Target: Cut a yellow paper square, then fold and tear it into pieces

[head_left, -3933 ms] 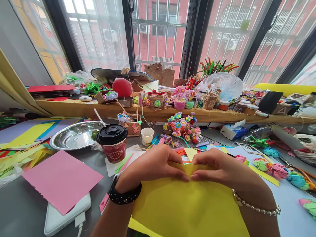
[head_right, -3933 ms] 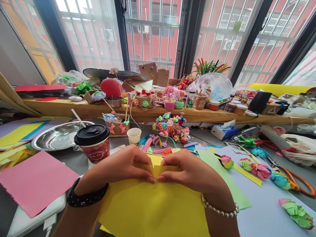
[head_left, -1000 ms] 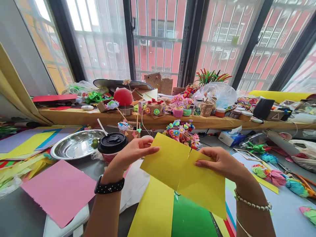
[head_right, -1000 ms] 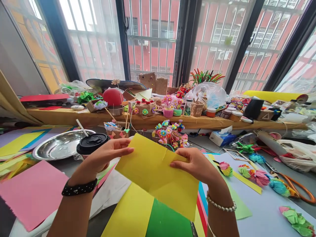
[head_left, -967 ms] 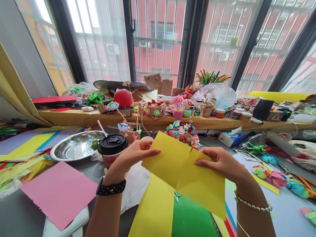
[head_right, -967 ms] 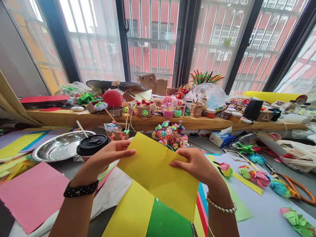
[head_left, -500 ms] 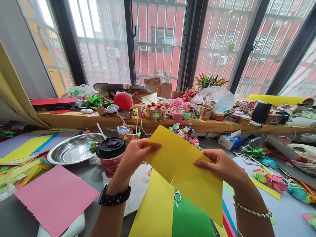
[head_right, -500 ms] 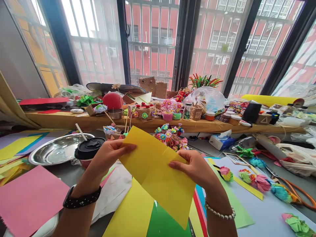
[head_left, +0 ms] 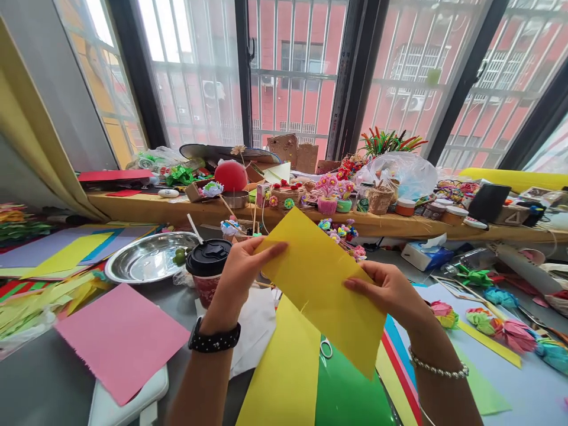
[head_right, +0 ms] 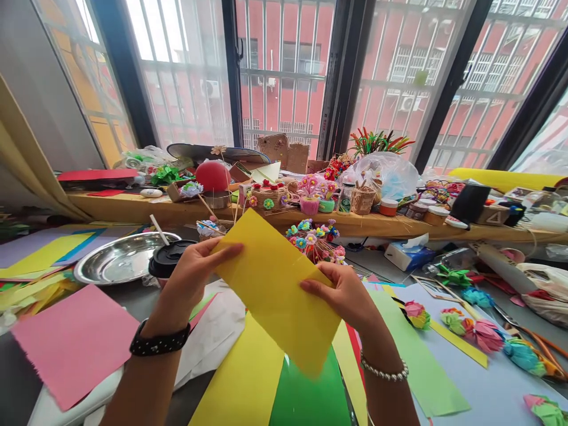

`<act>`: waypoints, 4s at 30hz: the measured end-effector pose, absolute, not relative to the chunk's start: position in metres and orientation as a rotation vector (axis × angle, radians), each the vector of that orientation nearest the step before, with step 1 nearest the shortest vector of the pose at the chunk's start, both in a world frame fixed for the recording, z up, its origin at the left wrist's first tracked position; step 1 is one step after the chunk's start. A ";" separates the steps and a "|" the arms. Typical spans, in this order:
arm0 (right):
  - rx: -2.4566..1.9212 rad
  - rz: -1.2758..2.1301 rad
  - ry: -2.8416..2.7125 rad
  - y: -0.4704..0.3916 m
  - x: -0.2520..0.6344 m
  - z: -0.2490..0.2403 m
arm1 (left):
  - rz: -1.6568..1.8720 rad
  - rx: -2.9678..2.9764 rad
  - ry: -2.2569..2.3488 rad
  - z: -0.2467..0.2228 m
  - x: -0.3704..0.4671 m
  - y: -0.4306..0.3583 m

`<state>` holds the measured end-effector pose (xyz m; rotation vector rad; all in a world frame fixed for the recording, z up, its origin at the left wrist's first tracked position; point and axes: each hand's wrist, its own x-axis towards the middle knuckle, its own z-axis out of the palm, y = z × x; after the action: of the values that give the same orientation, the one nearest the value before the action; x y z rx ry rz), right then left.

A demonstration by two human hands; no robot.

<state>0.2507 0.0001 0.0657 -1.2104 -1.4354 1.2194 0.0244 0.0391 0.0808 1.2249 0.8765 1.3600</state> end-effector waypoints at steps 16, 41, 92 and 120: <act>-1.216 1.098 -1.344 0.000 0.238 0.067 | 1.272 0.937 0.463 0.064 0.080 0.029; -0.968 1.296 -1.309 0.002 0.240 0.066 | 1.121 1.059 0.570 0.062 0.079 0.030; -0.756 0.833 -0.644 0.002 0.215 0.063 | 1.407 1.227 1.041 0.080 0.081 0.016; -0.814 0.670 -0.706 0.000 0.215 0.063 | 1.318 1.047 0.898 0.088 0.076 0.013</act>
<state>0.2146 -0.0004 0.0627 -0.8135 -0.7060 0.6696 0.0764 0.0133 0.0876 1.0473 0.8978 1.3181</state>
